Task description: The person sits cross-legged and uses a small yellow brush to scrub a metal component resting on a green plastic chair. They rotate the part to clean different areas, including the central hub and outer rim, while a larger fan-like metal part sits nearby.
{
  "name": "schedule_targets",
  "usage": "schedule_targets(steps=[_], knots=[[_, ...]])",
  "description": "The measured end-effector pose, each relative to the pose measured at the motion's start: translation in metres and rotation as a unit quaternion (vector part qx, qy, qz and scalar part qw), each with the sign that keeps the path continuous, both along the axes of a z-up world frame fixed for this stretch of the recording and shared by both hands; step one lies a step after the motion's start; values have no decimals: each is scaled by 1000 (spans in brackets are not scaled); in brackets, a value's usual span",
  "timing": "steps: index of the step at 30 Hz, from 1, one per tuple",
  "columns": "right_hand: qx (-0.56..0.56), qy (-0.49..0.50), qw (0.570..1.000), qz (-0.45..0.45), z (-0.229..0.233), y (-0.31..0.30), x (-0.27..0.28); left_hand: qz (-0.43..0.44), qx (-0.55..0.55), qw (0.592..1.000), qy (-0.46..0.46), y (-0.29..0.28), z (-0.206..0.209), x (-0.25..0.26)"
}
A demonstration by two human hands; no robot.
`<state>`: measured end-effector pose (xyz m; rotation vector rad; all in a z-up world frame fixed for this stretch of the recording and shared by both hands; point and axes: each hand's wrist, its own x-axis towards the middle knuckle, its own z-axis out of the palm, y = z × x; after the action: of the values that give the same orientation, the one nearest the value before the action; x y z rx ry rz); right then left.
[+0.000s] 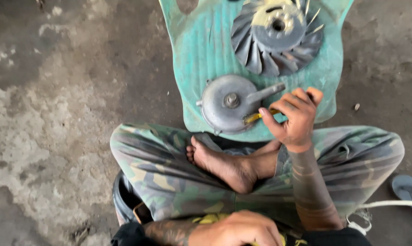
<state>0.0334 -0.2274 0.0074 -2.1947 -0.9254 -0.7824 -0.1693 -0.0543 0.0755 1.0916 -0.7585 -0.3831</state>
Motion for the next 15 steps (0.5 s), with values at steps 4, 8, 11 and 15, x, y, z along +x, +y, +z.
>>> schedule_targets(steps=[4,8,11,15], knots=[[-51,70,995,-41,-4,-7,-1,61,-53,997,-10,-13,22,10],[-64,53,996,-40,-9,-14,-3,95,-113,989,11,-25,22,0],[-42,38,998,24,-17,-19,-5,71,-129,988,43,-29,18,-13],[-46,18,997,-62,-3,-13,1,16,-122,992,-28,-18,20,24]])
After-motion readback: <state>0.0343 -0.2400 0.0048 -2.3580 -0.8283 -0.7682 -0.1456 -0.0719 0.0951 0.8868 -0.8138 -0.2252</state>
